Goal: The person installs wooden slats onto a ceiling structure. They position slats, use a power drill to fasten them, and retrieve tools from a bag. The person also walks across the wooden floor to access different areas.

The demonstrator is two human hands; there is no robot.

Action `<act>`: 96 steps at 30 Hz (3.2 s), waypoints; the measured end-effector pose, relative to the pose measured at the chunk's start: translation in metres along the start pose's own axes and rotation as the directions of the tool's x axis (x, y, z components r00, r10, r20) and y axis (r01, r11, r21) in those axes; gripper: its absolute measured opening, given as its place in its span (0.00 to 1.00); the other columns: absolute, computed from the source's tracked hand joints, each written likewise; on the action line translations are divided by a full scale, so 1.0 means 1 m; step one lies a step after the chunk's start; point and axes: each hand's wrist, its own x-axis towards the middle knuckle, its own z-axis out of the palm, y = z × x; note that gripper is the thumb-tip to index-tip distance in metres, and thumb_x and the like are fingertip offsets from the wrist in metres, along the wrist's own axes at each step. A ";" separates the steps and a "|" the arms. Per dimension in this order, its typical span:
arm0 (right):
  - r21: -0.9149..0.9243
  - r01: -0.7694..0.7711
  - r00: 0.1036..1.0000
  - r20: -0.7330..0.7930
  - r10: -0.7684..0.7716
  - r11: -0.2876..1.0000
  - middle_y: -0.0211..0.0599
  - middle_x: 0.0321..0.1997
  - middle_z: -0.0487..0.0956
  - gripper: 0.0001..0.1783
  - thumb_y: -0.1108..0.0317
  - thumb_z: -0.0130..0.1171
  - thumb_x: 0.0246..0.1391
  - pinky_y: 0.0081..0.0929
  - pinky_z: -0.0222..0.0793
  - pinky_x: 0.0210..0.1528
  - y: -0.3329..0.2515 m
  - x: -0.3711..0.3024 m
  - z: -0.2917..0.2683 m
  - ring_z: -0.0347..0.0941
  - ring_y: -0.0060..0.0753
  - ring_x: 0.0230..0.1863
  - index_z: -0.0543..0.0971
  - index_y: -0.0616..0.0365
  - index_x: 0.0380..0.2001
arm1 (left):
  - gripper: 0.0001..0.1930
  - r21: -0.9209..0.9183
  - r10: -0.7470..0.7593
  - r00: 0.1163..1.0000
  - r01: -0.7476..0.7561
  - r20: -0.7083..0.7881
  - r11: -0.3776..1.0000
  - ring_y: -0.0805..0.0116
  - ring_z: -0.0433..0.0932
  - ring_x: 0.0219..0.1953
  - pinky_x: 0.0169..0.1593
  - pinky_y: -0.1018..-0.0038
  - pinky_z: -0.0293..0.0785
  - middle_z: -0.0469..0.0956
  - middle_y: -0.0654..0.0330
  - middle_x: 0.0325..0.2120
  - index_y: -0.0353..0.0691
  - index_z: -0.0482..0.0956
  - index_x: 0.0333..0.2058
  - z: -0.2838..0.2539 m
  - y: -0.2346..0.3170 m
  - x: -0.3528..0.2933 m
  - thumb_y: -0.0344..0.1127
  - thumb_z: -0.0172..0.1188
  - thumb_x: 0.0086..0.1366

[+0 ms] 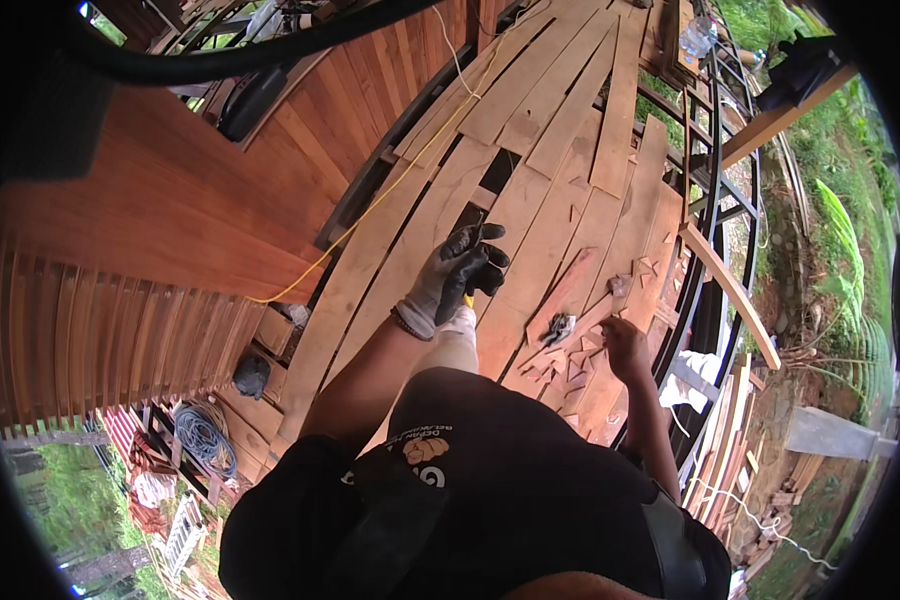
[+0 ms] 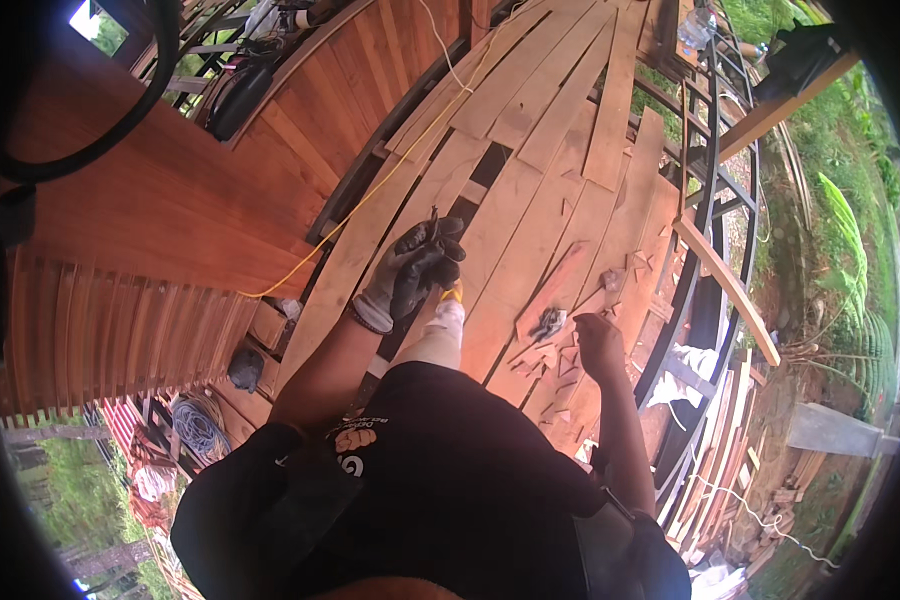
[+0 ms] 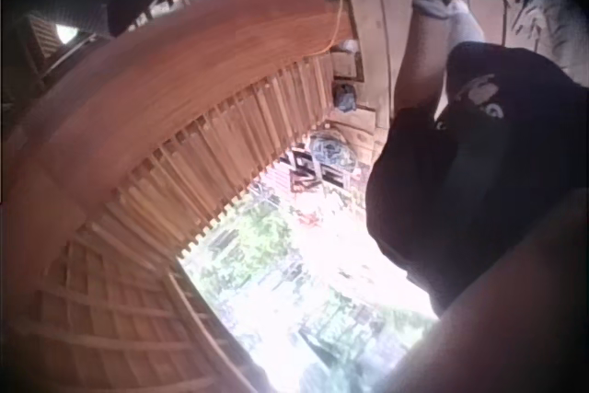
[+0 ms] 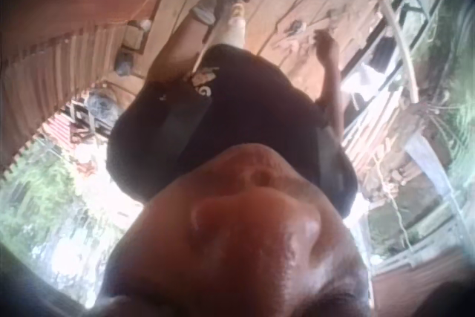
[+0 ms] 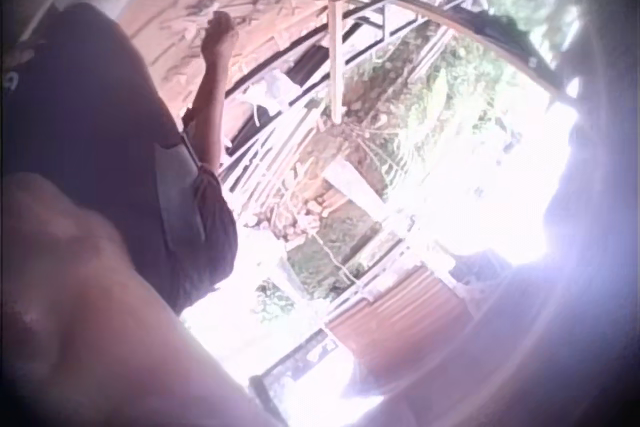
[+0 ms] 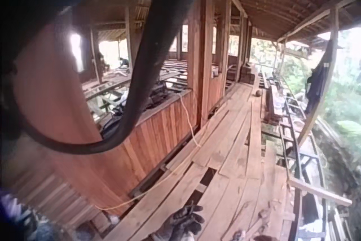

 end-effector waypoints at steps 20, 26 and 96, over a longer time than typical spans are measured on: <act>0.348 0.228 0.973 -0.052 -0.224 0.909 0.39 0.29 0.83 0.07 0.72 0.65 0.52 0.28 0.77 0.35 0.101 0.611 -0.073 0.80 0.26 0.31 0.81 0.66 0.32 | 0.20 0.893 -0.389 0.917 0.103 0.085 0.438 0.67 0.75 0.22 0.31 0.66 0.72 0.80 0.59 0.22 0.40 0.83 0.36 -0.007 -0.016 0.707 0.53 0.60 0.62; 0.254 0.195 0.937 0.238 -0.257 0.947 0.46 0.30 0.80 0.10 0.68 0.56 0.58 0.37 0.76 0.36 0.014 0.854 -0.173 0.80 0.46 0.31 0.83 0.62 0.30 | 0.13 0.719 -0.458 0.887 0.358 -0.063 0.595 0.75 0.67 0.13 0.17 0.75 0.62 0.74 0.67 0.18 0.45 0.84 0.36 0.008 0.099 0.856 0.49 0.62 0.64; 0.310 -0.472 0.871 0.020 0.491 0.825 0.33 0.25 0.80 0.12 0.63 0.58 0.59 0.26 0.72 0.26 0.378 3.132 -0.680 0.78 0.25 0.25 0.82 0.62 0.34 | 0.19 0.596 0.070 0.612 0.728 -0.787 0.338 0.52 0.81 0.31 0.36 0.59 0.76 0.81 0.52 0.26 0.40 0.81 0.33 -0.420 0.464 2.968 0.52 0.57 0.65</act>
